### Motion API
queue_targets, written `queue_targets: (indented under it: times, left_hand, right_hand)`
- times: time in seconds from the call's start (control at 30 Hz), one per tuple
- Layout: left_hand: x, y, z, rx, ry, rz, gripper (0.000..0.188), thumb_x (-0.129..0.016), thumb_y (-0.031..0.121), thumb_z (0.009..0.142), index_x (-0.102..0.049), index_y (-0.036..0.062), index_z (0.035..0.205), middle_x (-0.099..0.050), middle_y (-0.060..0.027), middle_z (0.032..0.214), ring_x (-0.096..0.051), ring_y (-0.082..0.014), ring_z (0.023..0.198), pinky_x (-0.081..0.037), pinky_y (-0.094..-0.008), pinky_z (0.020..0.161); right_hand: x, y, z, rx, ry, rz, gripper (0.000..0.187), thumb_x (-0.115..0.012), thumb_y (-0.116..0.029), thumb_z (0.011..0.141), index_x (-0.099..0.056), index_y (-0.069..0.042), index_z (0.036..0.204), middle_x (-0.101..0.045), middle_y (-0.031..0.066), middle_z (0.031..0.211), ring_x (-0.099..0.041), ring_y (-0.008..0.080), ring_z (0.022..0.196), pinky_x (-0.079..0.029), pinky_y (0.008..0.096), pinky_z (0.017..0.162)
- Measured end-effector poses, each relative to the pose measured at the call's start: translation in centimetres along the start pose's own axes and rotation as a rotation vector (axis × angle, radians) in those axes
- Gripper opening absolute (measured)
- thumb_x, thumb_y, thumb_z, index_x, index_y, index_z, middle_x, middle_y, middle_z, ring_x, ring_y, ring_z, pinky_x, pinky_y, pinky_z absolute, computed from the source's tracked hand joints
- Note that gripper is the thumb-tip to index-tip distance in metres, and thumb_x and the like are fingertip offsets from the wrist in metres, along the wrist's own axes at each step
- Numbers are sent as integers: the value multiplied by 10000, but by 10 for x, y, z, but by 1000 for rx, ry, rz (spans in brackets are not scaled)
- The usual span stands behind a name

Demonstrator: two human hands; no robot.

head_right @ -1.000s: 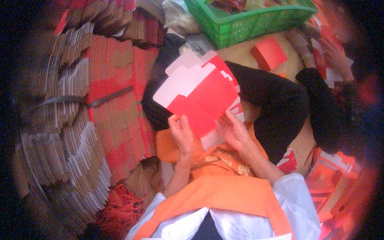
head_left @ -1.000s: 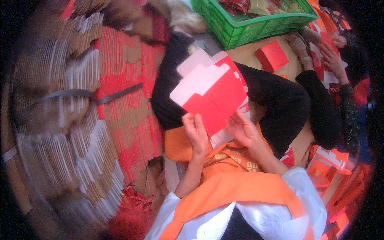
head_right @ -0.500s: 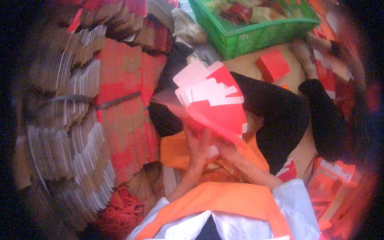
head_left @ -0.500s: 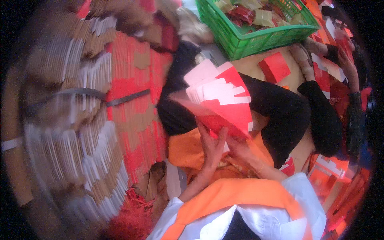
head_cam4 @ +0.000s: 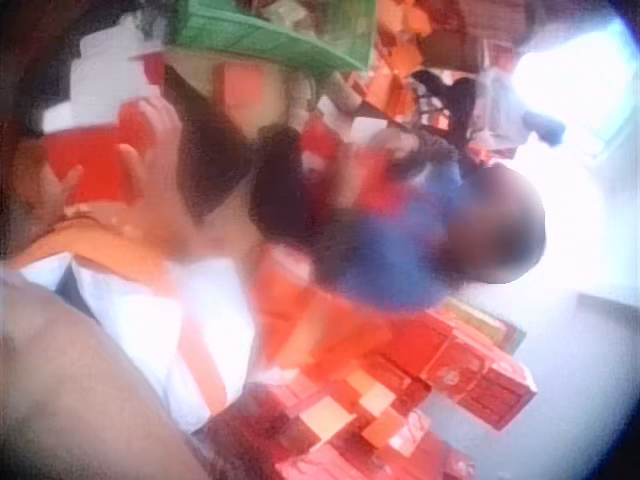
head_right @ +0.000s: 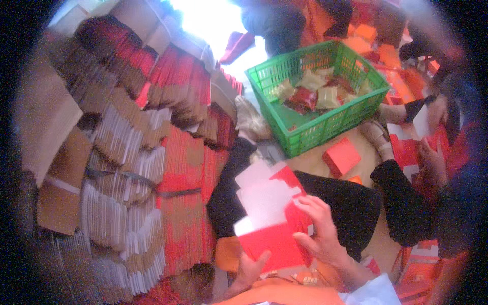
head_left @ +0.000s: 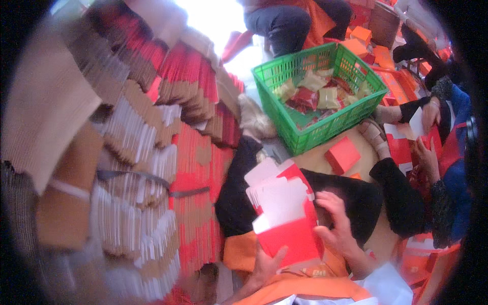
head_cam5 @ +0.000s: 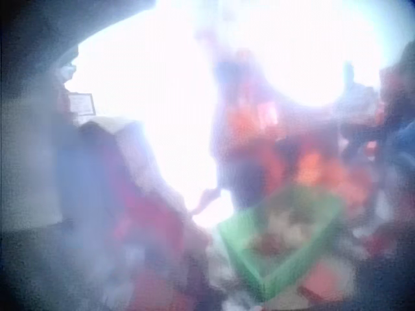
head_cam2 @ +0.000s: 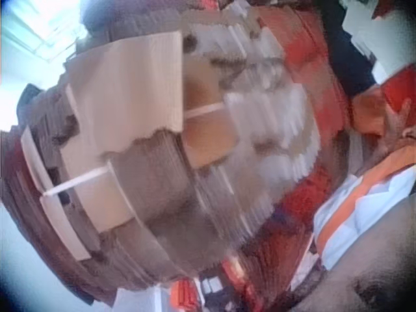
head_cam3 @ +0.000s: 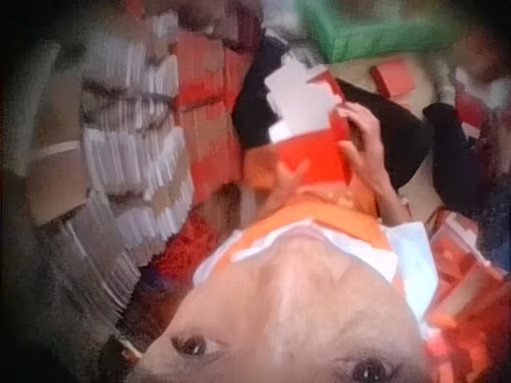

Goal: The person sits on the floor and repeatedly assembles red and white paper envelopes. They pick a small item from a green basket, place it inside a red envelope, fold the flaps, and set the finished envelope aside. The process is repeated continuously with other people working nearby.

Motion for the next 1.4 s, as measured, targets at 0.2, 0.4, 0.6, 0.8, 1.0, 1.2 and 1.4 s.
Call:
queue_targets:
  times: [0.2, 0.4, 0.6, 0.8, 1.0, 1.2, 1.4]
  left_hand:
    - [-13, -16, -25, -26, -94, -244, 569, -568, 146, 837, -241, 49, 1292, -461, -135, 1166, -467, -215, 1069, -385, -348, 902]
    - [14, -30, -16, -267, -255, 287, 337, -564, 183, 839, -501, 13, 1123, -504, -144, 1126, -504, -232, 1023, -393, -330, 888]
    - [23, -43, 2, -452, -152, 274, 178, -576, 79, 784, -554, -6, 939, -583, -115, 929, -566, -229, 885, -428, -319, 823]
    - [7, -25, 1, -366, 237, 49, 197, -606, 81, 729, -572, 42, 919, -590, -114, 881, -549, -241, 793, -438, -325, 724]
    - [-7, 82, -8, -896, -51, 602, 297, -633, 173, 700, -573, 93, 979, -598, -126, 848, -532, -268, 642, -451, -339, 581]
    - [8, -15, -6, -318, 0, 247, 164, -593, -8, 729, -576, 19, 890, -587, -100, 932, -554, -216, 920, -423, -319, 841]
    - [1, -15, -2, -180, -82, 155, 183, -561, 2, 762, -561, 15, 944, -563, -85, 981, -524, -204, 975, -386, -302, 885]
  right_hand:
    - [-44, 42, -54, -198, -352, 280, 328, -585, -219, 810, -547, -50, 1089, -532, 135, 1134, -507, 272, 1023, -392, 350, 882]
    - [-65, 48, -82, -391, -598, 363, 155, -563, -152, 821, -659, -31, 812, -566, 119, 1120, -518, 241, 1013, -403, 339, 863]
    - [-65, 34, -76, -543, -225, 690, 189, -548, -69, 801, -611, 3, 964, -488, 89, 1220, -435, 184, 1141, -366, 317, 935]
    - [-83, 59, -86, -435, 72, 1055, 269, -592, -65, 810, -504, -37, 1063, -472, 91, 1159, -415, 163, 1120, -339, 305, 945]
    - [-74, 60, -96, -467, -120, 824, 224, -589, -110, 824, -510, -48, 1024, -527, 38, 1041, -468, 107, 990, -370, 263, 868]
    - [-76, 47, -85, -625, -242, 678, 187, -566, -145, 838, -544, -37, 989, -534, 41, 1000, -478, 107, 963, -397, 268, 834]
    - [-61, 39, -85, -548, -253, 584, 131, -486, -33, 826, -563, -12, 930, -548, 89, 1026, -509, 189, 1002, -385, 304, 887]
Point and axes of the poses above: each hand's wrist, its own z-axis towards the middle knuckle, its own x-axis out of the back of the hand, y = z × x, the point moved 4 cm from there along z, towards the middle knuckle
